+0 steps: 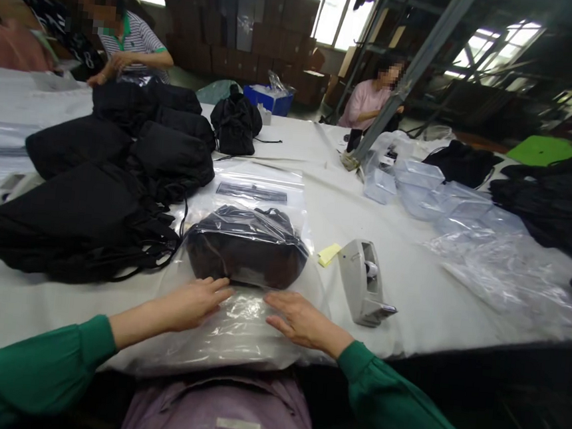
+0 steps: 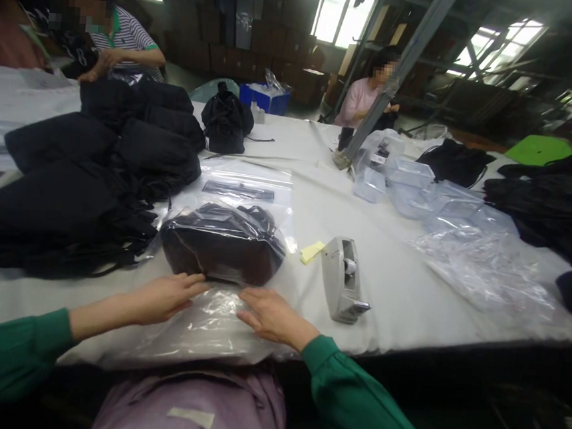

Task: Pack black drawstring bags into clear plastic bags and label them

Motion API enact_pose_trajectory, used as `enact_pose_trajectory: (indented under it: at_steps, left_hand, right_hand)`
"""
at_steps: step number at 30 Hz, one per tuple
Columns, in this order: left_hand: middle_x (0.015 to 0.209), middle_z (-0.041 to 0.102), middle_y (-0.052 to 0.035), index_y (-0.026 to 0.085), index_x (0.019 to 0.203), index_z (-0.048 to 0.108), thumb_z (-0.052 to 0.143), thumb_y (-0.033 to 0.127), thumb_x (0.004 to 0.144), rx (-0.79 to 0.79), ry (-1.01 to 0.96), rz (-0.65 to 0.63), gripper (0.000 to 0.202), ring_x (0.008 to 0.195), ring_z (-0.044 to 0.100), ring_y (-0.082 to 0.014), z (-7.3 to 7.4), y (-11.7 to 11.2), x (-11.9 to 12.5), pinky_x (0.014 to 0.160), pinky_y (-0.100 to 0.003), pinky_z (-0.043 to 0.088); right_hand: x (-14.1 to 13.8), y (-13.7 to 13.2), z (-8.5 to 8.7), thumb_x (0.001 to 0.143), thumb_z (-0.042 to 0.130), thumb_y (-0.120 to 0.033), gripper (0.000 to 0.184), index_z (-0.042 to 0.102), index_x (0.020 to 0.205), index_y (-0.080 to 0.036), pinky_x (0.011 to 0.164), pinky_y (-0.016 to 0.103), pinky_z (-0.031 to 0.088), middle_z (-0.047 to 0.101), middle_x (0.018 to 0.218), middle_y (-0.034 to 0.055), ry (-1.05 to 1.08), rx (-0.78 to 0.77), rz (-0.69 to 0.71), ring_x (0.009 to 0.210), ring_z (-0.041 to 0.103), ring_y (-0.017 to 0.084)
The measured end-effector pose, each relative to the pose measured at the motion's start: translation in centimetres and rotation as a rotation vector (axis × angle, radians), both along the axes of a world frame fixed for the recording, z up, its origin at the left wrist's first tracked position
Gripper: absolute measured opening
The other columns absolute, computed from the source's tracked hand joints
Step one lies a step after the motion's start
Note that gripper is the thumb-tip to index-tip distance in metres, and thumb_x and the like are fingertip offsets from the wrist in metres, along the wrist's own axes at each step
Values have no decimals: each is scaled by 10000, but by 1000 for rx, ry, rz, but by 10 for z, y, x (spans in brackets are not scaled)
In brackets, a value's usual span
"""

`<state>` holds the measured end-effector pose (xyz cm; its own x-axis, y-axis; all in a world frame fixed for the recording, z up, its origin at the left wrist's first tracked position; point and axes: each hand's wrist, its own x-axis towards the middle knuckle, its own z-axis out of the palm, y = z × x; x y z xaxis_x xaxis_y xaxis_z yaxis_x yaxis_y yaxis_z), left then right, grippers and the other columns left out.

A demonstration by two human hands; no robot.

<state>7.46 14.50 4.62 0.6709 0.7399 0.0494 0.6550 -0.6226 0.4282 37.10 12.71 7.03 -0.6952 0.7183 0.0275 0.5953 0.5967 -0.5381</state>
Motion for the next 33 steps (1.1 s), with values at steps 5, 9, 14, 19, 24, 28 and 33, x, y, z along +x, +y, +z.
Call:
enact_pose_trajectory:
  at_steps: [5,9,14,19,24,28,33]
  left_hand:
    - [1481,433,-103,285,1466,365,428,370,958,-9,267,-173,519,1180,527,-304,-45,3,-45,1011,-456,388]
    - [1566,304,-48,321,1523,183,334,425,1001,-83,213,-257,554,1407,312,-273,-58,11,-64,1137,-444,248]
    - [1568,292,-77,340,1508,237,427,514,956,-194,142,-238,609,1411,313,-310,-35,7,-68,1127,-483,280]
    - [1595,186,-136,264,1540,97,669,655,731,-137,148,-262,1065,1446,202,-358,-12,-26,-81,1167,-561,146]
    - [1493,428,-108,261,1464,353,559,249,885,-63,274,-265,615,1372,394,-275,-17,-40,-94,1174,-497,202]
    - [1376,567,-62,257,1174,629,421,143,927,-105,149,-247,343,1236,542,-228,-26,-36,-97,1140,-424,304]
    - [1316,605,-79,221,1219,544,325,336,1006,-374,-165,128,327,1207,562,-209,-20,-40,-96,1044,-366,435]
  right_hand:
    - [29,9,-40,968,483,-371,444,532,1355,-160,1094,434,377,555,1368,128,-63,-73,32,1258,511,259]
    - [41,18,-62,986,424,-407,502,481,1402,-131,1119,422,351,501,1420,143,-66,-145,19,1314,455,253]
    - [39,14,-37,898,564,-545,656,486,1391,-119,1119,439,338,449,1449,190,-50,-99,116,1342,414,287]
    - [45,-14,-6,756,762,-477,812,430,1431,-171,1153,586,138,317,1526,198,-198,-9,246,1408,272,364]
    - [57,-23,-18,839,672,-181,392,603,1225,-200,1120,573,248,535,1375,155,-312,-57,200,1278,486,308]
    - [58,-19,-14,927,504,-126,190,681,954,-192,1038,453,420,650,1228,104,-213,-52,134,1096,629,244]
    - [54,-16,0,994,397,-218,244,617,1095,-191,890,334,532,692,1112,98,-41,-3,-83,993,667,214]
